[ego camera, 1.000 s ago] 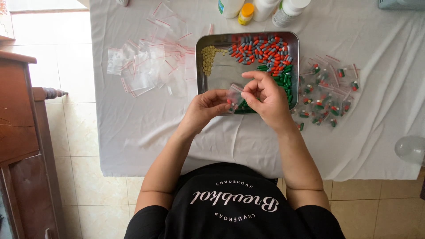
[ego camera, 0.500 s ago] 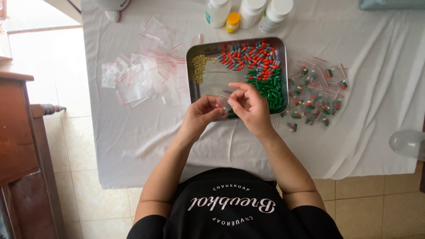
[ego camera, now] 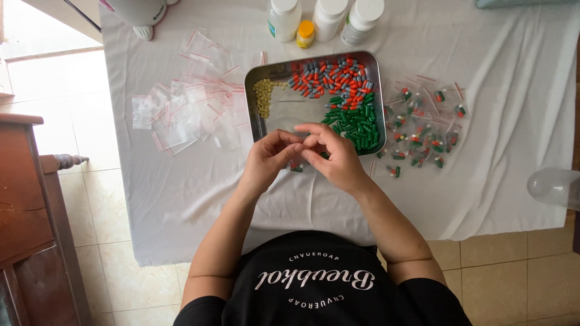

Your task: Picking up medicinal capsules from a tray and placing them into small plastic bags

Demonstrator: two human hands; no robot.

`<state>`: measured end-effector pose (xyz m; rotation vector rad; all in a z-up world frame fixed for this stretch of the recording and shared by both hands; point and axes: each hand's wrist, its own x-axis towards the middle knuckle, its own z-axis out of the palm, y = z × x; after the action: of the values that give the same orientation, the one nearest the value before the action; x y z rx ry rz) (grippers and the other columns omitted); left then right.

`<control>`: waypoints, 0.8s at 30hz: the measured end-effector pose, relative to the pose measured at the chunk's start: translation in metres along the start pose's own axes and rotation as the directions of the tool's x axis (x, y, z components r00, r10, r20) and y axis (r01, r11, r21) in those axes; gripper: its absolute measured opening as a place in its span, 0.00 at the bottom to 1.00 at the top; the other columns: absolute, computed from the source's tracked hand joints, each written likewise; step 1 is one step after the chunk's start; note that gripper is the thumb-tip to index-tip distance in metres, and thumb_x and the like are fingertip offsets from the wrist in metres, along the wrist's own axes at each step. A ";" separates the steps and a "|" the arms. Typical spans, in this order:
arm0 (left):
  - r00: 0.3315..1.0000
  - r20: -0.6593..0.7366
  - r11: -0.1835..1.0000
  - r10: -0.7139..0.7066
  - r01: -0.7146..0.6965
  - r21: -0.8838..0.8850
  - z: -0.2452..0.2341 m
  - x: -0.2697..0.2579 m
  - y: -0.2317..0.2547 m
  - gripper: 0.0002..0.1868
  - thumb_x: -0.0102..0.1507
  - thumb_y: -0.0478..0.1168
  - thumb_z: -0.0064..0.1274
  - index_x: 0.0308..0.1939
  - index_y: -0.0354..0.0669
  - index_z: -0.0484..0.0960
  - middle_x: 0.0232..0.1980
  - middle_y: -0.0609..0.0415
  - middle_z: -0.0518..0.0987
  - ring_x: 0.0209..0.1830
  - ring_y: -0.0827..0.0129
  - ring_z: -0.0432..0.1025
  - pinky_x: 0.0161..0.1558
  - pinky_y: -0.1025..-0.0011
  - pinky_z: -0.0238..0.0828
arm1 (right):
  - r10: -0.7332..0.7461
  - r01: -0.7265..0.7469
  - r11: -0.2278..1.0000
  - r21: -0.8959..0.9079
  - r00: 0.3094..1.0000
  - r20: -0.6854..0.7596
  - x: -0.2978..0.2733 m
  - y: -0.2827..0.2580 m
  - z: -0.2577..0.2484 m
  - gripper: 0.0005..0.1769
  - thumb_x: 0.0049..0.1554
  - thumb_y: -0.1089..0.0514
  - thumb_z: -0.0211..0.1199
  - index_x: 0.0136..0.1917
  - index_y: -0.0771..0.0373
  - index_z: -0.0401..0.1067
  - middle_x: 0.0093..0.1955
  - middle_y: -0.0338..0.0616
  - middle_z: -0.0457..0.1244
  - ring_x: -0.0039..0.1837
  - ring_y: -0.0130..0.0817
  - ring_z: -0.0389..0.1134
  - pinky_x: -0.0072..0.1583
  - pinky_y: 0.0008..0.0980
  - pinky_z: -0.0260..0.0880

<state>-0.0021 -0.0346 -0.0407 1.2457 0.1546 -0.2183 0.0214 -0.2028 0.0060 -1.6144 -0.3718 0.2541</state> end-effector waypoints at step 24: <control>0.999 0.002 0.999 0.034 -0.034 0.009 0.004 -0.010 0.012 0.04 0.58 0.29 0.61 0.35 0.31 0.82 0.25 0.48 0.80 0.27 0.73 0.76 0.34 0.79 0.76 | -0.045 0.044 0.998 0.051 0.999 0.009 0.000 0.012 0.000 0.27 0.51 0.71 0.57 0.65 0.66 0.66 0.33 0.38 0.64 0.33 0.23 0.57 0.37 0.21 0.62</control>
<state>-0.0093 -0.0338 -0.0265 1.2565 0.1313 -0.1912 0.0225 -0.2030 -0.0063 -1.5536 -0.4057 0.2359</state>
